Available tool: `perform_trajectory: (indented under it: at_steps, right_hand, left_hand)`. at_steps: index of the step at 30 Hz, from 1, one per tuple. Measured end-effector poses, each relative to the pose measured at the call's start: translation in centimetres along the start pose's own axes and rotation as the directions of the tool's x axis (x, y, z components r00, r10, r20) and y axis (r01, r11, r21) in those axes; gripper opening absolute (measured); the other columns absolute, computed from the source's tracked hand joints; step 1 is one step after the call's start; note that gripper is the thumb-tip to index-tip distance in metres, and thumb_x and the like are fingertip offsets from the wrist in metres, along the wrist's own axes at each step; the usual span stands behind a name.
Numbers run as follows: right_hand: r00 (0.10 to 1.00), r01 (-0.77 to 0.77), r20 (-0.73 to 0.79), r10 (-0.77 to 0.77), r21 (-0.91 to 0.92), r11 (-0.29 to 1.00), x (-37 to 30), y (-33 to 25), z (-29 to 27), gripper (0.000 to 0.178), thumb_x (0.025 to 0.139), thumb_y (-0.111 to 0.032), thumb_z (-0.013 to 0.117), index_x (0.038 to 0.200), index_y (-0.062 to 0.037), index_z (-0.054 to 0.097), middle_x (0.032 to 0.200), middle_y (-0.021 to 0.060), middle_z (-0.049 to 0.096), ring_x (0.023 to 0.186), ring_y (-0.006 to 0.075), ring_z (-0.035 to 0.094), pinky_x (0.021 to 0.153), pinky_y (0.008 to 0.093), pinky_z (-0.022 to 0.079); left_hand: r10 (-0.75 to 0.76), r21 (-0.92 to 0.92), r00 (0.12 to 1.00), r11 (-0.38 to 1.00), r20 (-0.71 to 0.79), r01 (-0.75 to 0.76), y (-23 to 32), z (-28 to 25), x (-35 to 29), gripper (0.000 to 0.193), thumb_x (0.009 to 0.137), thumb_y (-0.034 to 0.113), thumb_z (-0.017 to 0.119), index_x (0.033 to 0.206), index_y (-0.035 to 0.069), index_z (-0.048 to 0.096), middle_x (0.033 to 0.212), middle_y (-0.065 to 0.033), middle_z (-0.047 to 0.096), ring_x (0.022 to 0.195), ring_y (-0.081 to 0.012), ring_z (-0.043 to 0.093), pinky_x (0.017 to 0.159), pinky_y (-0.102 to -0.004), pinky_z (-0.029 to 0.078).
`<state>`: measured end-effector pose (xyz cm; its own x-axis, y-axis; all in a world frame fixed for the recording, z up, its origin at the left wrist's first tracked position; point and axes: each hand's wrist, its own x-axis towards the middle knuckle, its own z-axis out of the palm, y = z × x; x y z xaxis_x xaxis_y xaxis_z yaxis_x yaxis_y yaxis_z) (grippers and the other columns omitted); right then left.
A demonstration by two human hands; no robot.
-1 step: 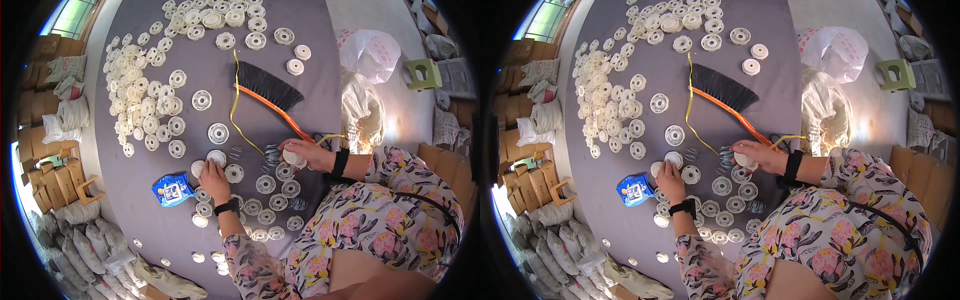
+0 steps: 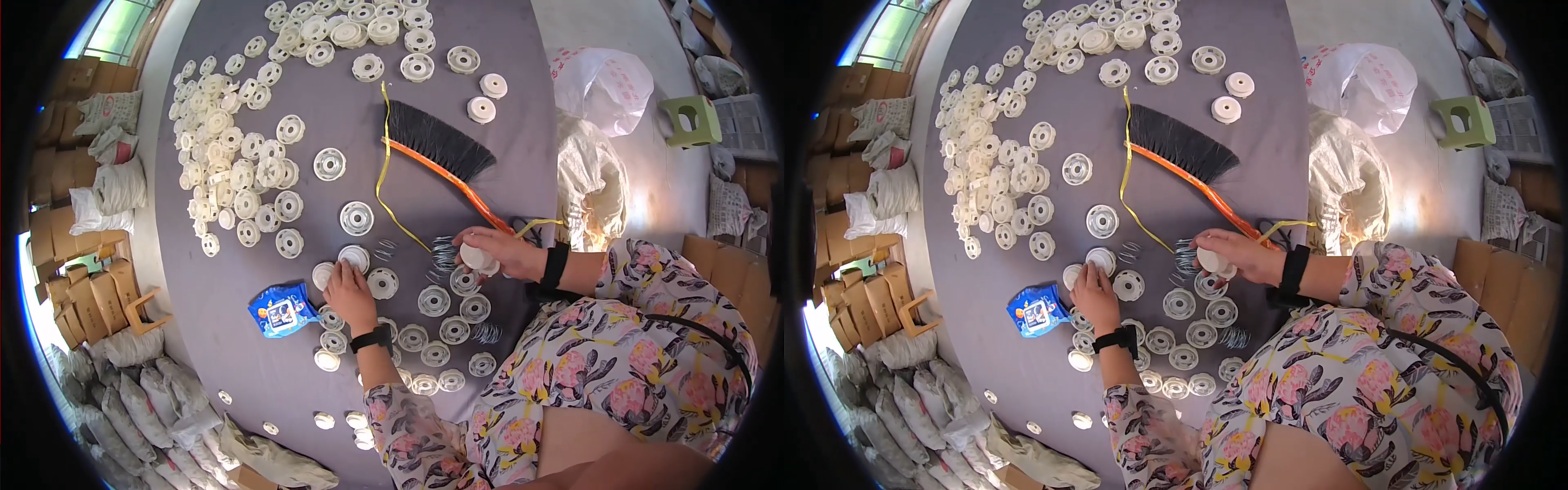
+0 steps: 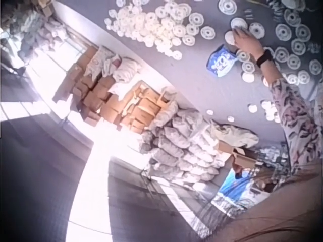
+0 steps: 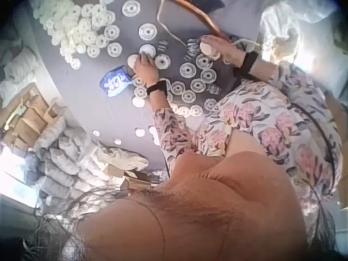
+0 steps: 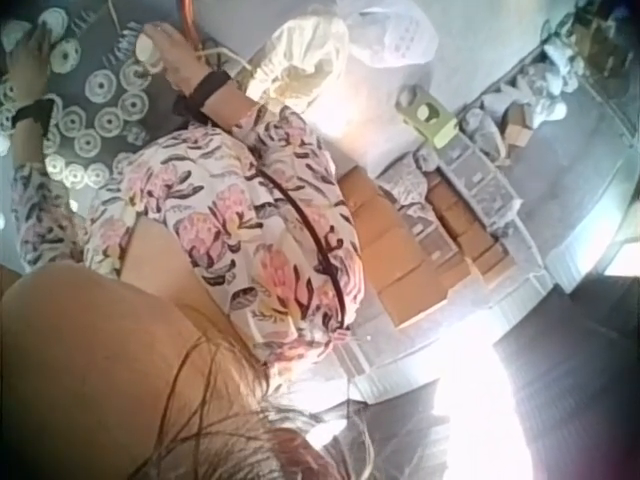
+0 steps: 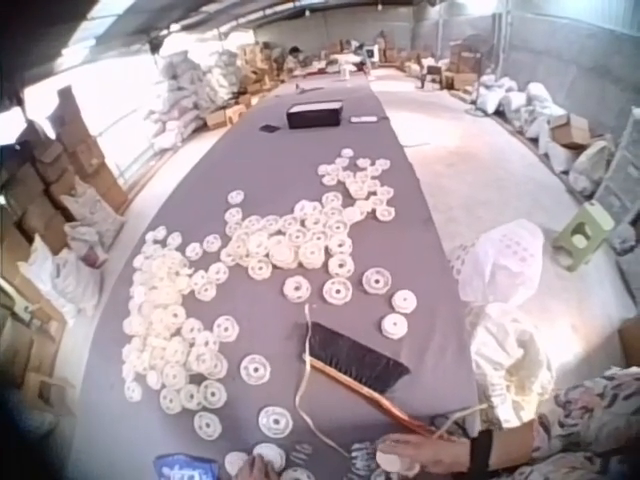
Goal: Assembling small plastic and metal components such as rings and springs at a manufacturing workbench.
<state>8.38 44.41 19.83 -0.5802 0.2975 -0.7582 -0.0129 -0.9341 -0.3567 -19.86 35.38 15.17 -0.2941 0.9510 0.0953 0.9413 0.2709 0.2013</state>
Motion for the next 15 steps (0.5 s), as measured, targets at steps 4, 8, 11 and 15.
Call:
perform_trajectory:
  at_steps: [4,8,11,15]
  right_hand:
    - [1.0,-0.017,-0.007,0.017,-0.014,1.0,0.7,-0.3,0.7,0.036,0.092,-0.044,0.043,0.108,-0.0114,0.049,0.09,0.0053,0.059,0.076,0.0154,0.06,0.054,0.0312,0.051]
    - [0.995,-0.091,0.044,0.091,0.016,0.996,1.8,-0.5,2.9,0.044,0.095,-0.044,0.033,0.112,-0.0079,0.05,0.089,0.0056,0.059,0.078,0.0149,0.06,0.056,0.0321,0.052]
    - [0.999,0.023,0.038,-0.018,-0.129,0.991,3.0,-0.4,3.0,0.048,0.094,-0.048,0.033,0.112,-0.0072,0.051,0.089,0.0048,0.059,0.072,0.016,0.061,0.056,0.0334,0.053]
    - [1.0,-0.005,0.025,0.008,-0.122,0.993,1.9,-2.1,3.2,0.046,0.093,-0.047,0.037,0.109,-0.0058,0.051,0.087,0.0049,0.058,0.075,0.0152,0.059,0.056,0.0324,0.05]
  left_hand:
    - [-0.056,-0.222,0.998,0.973,0.003,0.056,3.0,-1.8,0.3,0.038,0.076,0.013,0.065,0.112,0.003,0.057,0.112,-0.0159,0.055,0.098,-0.0328,0.054,0.081,-0.0401,0.044]
    - [0.028,-0.77,0.945,0.587,0.327,0.249,10.1,-5.2,0.7,0.054,0.069,0.008,0.072,0.118,0.001,0.052,0.112,-0.017,0.055,0.099,-0.0307,0.055,0.084,-0.037,0.045]
    - [0.283,-0.778,0.922,0.628,0.265,0.031,12.7,-5.5,0.9,0.056,0.07,0.008,0.072,0.12,0.0,0.049,0.11,-0.015,0.056,0.096,-0.0262,0.057,0.081,-0.0331,0.046]
    - [0.038,-0.804,0.913,0.488,0.407,0.338,11.3,-4.9,1.1,0.052,0.072,0.008,0.072,0.119,0.0,0.05,0.106,-0.0107,0.057,0.092,-0.0167,0.057,0.076,-0.0272,0.046]
